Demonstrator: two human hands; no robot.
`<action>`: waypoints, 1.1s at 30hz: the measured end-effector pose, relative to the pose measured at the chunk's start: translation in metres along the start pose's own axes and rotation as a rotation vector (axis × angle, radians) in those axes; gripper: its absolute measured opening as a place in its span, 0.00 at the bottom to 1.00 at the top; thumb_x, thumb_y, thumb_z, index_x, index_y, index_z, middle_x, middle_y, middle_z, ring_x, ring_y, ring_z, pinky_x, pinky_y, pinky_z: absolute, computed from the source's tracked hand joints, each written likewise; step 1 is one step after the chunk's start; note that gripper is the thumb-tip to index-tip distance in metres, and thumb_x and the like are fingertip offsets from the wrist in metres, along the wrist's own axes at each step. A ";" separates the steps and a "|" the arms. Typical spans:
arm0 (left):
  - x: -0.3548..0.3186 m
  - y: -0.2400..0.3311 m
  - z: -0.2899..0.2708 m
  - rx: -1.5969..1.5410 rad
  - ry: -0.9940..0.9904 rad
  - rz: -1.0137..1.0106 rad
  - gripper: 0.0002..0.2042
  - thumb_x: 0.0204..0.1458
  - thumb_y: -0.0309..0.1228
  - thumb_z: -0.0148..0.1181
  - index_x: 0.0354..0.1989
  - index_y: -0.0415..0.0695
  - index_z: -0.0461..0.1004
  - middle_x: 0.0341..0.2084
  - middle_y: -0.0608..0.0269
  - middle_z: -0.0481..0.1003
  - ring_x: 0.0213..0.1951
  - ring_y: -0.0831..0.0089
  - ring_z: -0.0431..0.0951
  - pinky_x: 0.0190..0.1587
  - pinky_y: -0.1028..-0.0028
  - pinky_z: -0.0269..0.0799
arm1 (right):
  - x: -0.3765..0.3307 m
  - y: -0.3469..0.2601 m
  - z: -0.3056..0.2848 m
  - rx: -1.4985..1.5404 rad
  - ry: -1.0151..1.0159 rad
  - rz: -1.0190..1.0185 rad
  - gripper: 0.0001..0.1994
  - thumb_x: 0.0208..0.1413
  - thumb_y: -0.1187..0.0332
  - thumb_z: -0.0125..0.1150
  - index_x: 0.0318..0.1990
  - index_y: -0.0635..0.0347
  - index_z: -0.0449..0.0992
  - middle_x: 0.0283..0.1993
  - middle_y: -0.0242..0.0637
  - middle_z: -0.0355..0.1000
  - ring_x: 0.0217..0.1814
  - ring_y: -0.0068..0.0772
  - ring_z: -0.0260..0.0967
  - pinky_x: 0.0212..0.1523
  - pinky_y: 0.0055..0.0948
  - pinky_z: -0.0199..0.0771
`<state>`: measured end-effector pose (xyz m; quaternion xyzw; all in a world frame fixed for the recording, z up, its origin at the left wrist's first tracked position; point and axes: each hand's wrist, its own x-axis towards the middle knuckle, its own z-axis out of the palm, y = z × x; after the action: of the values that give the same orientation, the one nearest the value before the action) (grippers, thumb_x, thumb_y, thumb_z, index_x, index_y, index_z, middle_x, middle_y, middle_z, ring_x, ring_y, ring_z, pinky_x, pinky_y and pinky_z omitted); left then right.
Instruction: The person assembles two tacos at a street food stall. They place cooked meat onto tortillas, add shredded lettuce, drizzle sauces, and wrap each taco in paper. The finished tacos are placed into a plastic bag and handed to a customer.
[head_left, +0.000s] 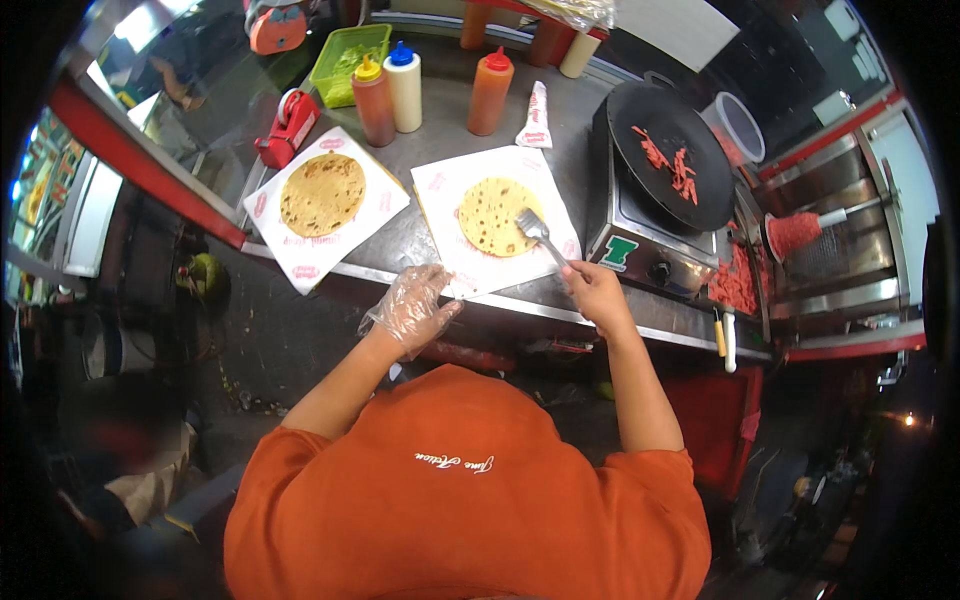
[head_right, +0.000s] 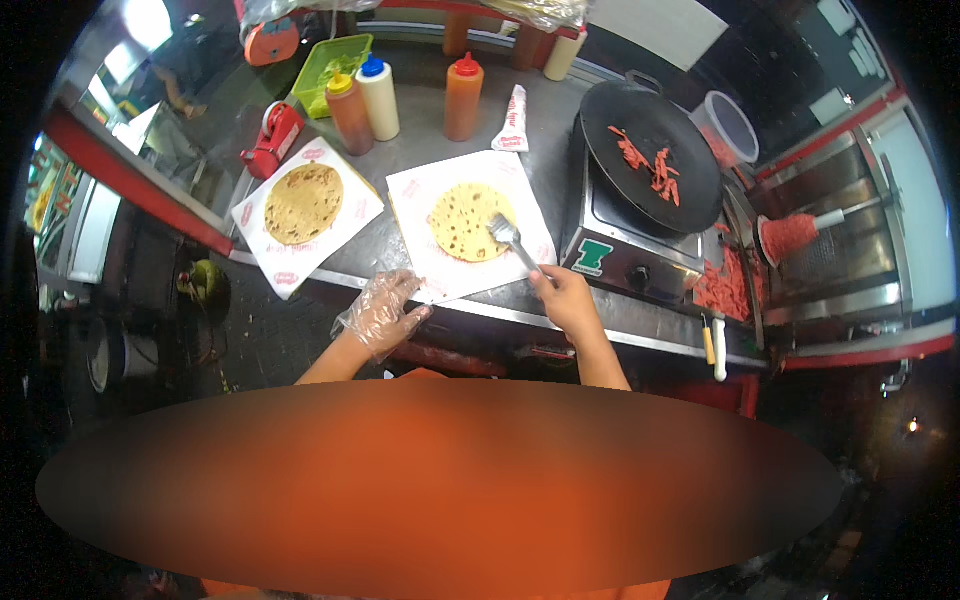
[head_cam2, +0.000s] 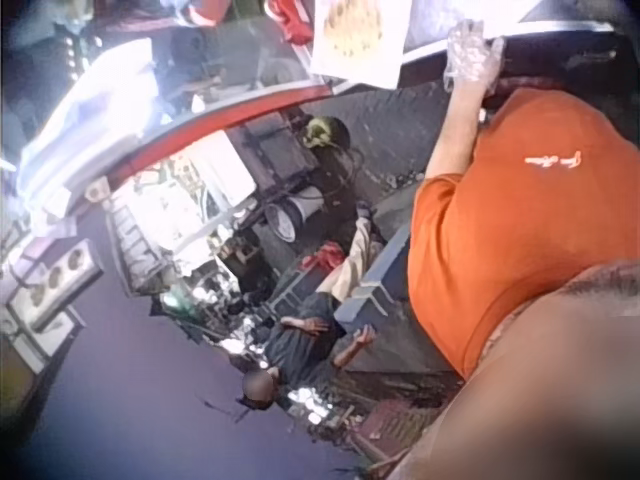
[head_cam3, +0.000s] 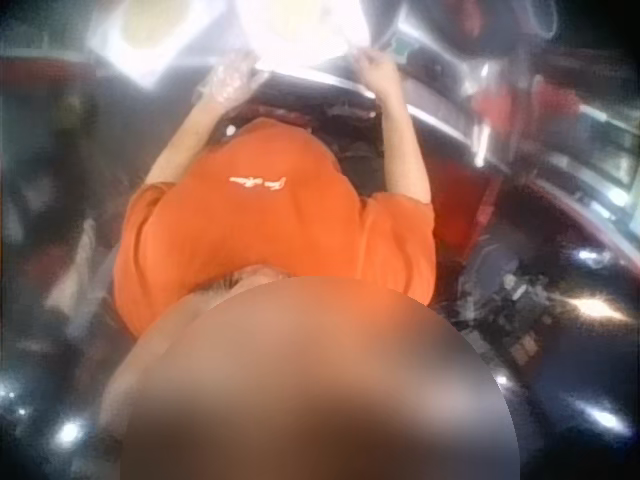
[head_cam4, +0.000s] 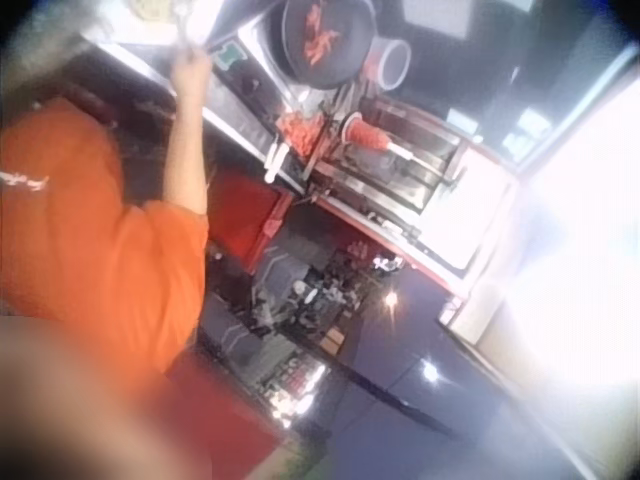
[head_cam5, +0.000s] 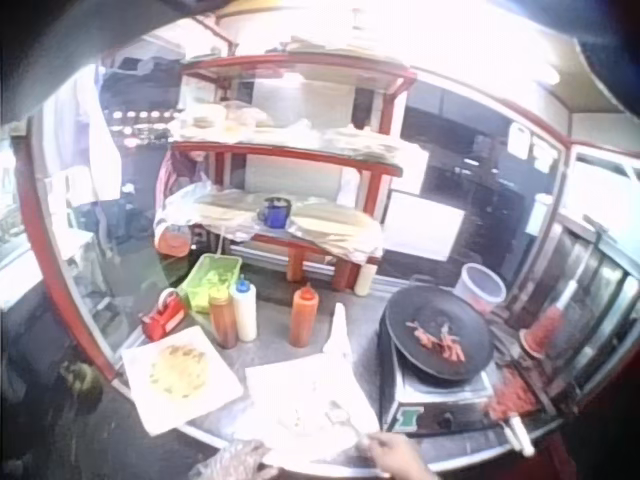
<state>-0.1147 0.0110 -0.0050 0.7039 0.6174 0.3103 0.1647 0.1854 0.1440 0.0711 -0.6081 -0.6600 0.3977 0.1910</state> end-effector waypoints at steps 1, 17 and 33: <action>0.001 -0.004 -0.002 0.010 -0.037 0.004 0.24 0.55 0.40 0.68 0.57 0.42 0.77 0.56 0.43 0.75 0.57 0.45 0.74 0.63 0.53 0.68 | -0.005 0.004 0.008 -0.226 0.194 -0.146 0.20 0.66 0.64 0.63 0.59 0.69 0.77 0.42 0.46 0.80 0.41 0.41 0.77 0.41 0.36 0.78; 0.020 0.019 -0.004 -0.122 -0.329 0.481 0.15 0.56 0.39 0.68 0.47 0.44 0.83 0.48 0.57 0.81 0.51 0.54 0.80 0.55 0.57 0.74 | 0.018 -0.001 -0.272 0.138 0.440 0.196 0.16 0.71 0.58 0.52 0.53 0.59 0.80 0.30 0.36 0.77 0.18 0.22 0.66 0.19 0.26 0.66; -0.022 0.070 0.043 -0.564 -0.627 -0.239 0.31 0.71 0.57 0.40 0.64 0.45 0.75 0.56 0.49 0.80 0.58 0.51 0.79 0.61 0.60 0.72 | 0.068 -0.036 -0.325 -1.104 0.397 -0.582 0.18 0.51 0.63 0.74 0.48 0.57 0.83 0.39 0.43 0.77 0.43 0.52 0.79 0.44 0.47 0.78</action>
<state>-0.0341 -0.0166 0.0003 0.6153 0.5058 0.2169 0.5644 0.3886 0.3057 0.2813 -0.4750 -0.8571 -0.1873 0.0688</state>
